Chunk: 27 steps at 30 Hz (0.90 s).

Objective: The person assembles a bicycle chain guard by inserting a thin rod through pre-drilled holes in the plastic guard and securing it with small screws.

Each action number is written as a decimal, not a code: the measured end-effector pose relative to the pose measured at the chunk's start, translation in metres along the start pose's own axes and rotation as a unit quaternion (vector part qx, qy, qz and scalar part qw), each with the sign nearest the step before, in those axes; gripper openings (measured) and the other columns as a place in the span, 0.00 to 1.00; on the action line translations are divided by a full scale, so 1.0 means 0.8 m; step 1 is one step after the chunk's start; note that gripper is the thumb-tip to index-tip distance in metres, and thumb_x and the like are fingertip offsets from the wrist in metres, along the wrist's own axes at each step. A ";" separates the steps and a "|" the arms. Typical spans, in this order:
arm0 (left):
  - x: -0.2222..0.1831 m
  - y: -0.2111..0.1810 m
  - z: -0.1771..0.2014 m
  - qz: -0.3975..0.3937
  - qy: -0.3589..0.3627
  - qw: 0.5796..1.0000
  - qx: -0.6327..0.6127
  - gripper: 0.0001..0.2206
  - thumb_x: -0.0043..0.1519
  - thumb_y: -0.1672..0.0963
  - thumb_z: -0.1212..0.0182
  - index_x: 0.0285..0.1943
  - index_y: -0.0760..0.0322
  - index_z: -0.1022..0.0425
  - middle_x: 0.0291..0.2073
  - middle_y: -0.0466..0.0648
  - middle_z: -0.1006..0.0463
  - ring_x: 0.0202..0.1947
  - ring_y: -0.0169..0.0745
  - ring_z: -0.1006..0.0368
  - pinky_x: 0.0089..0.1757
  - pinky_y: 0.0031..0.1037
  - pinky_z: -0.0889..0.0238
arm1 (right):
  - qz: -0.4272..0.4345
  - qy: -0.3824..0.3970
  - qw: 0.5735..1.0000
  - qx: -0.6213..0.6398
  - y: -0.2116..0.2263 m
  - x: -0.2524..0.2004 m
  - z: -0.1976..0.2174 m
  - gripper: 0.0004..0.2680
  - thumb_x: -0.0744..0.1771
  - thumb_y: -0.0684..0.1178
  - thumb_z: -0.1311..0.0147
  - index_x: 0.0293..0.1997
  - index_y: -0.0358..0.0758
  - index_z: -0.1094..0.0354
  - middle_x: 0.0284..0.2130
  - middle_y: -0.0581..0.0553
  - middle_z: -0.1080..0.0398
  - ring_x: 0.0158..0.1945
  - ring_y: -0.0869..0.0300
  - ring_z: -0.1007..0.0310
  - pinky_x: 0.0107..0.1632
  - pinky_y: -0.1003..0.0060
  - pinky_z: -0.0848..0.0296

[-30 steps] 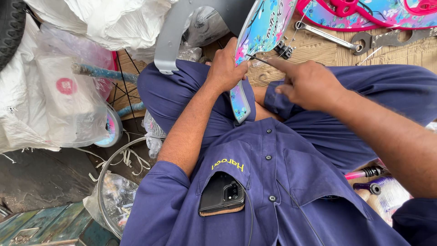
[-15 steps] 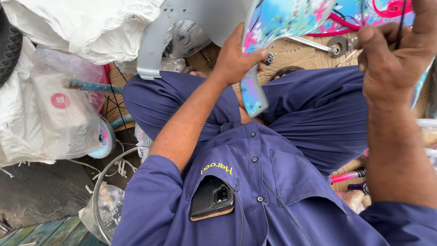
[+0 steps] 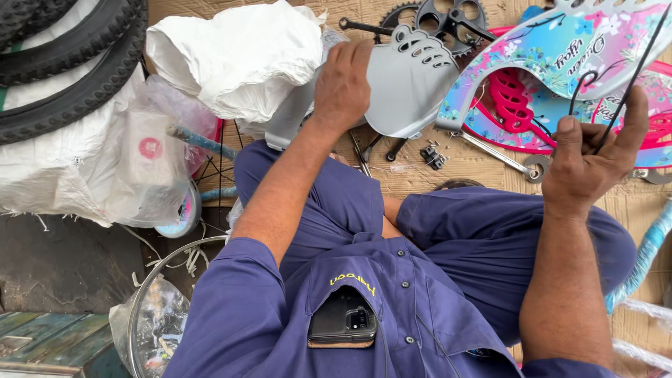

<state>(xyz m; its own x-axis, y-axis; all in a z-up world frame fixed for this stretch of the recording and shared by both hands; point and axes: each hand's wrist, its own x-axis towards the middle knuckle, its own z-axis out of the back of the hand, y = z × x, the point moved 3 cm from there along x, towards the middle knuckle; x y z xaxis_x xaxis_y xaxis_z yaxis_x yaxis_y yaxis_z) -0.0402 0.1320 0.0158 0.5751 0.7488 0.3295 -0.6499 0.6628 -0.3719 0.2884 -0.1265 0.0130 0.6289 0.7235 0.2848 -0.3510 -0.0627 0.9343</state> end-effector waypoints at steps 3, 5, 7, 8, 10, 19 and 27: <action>0.007 0.029 0.036 -0.020 0.070 0.992 0.102 0.29 0.52 0.65 0.43 0.67 0.72 0.37 0.56 0.59 0.27 0.56 0.56 0.30 0.54 0.39 0.33 | 0.002 0.018 1.000 -0.026 -0.003 -0.005 0.002 0.29 0.71 0.42 0.39 0.83 0.34 0.53 0.72 0.40 0.41 0.41 0.63 0.28 0.38 0.73 0.33; 0.010 0.035 0.051 -0.005 0.153 0.979 0.133 0.31 0.49 0.65 0.42 0.67 0.74 0.37 0.51 0.62 0.26 0.51 0.57 0.29 0.47 0.40 0.33 | -0.017 0.008 1.000 -0.009 -0.002 -0.005 0.001 0.31 0.70 0.43 0.37 0.84 0.33 0.52 0.72 0.40 0.46 0.41 0.64 0.28 0.39 0.73 0.32; -0.003 0.039 0.055 -0.002 0.289 0.916 0.277 0.39 0.48 0.61 0.36 0.73 0.74 0.45 0.43 0.61 0.24 0.46 0.57 0.29 0.50 0.45 0.38 | -0.003 0.000 1.000 -0.023 0.011 -0.002 -0.002 0.30 0.70 0.43 0.33 0.81 0.32 0.50 0.73 0.39 0.42 0.41 0.65 0.28 0.38 0.74 0.31; -0.003 0.040 0.056 -0.004 0.288 0.916 0.278 0.39 0.48 0.61 0.36 0.73 0.74 0.45 0.43 0.61 0.24 0.46 0.57 0.29 0.50 0.45 0.38 | 0.010 -0.007 0.999 -0.035 0.020 -0.002 -0.004 0.29 0.70 0.44 0.28 0.78 0.31 0.48 0.73 0.37 0.37 0.41 0.67 0.28 0.38 0.75 0.30; -0.008 0.040 0.053 -0.031 0.272 0.913 0.301 0.36 0.58 0.62 0.38 0.78 0.71 0.48 0.38 0.57 0.22 0.40 0.53 0.26 0.46 0.44 0.33 | 0.009 -0.004 0.998 -0.059 0.039 -0.004 -0.008 0.28 0.69 0.44 0.26 0.74 0.31 0.45 0.53 0.42 0.35 0.36 0.69 0.34 0.36 0.76 0.36; -0.009 -0.004 0.127 0.089 0.310 0.940 -0.113 0.40 0.52 0.59 0.32 0.78 0.55 0.44 0.41 0.58 0.18 0.42 0.53 0.22 0.45 0.42 0.31 | -0.009 0.070 0.997 -0.030 0.061 -0.037 -0.043 0.13 0.71 0.34 0.33 0.54 0.35 0.40 0.27 0.53 0.37 0.29 0.73 0.40 0.33 0.79 0.40; -0.065 -0.054 0.143 0.170 0.358 0.767 -0.505 0.24 0.58 0.61 0.51 0.65 0.53 0.28 0.48 0.46 0.18 0.49 0.38 0.21 0.51 0.28 0.28 | -0.157 0.050 0.973 0.159 0.090 -0.070 -0.073 0.11 0.72 0.38 0.36 0.55 0.36 0.39 0.29 0.46 0.29 0.26 0.66 0.34 0.27 0.72 0.36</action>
<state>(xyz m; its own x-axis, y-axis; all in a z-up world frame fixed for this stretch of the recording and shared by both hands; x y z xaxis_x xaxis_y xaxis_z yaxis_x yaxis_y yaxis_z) -0.0987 0.0648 0.1138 0.8183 0.4461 -0.3624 -0.3152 -0.1790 -0.9320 0.1872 -0.1311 0.0518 0.5945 0.8034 -0.0335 0.0910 -0.0259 0.9955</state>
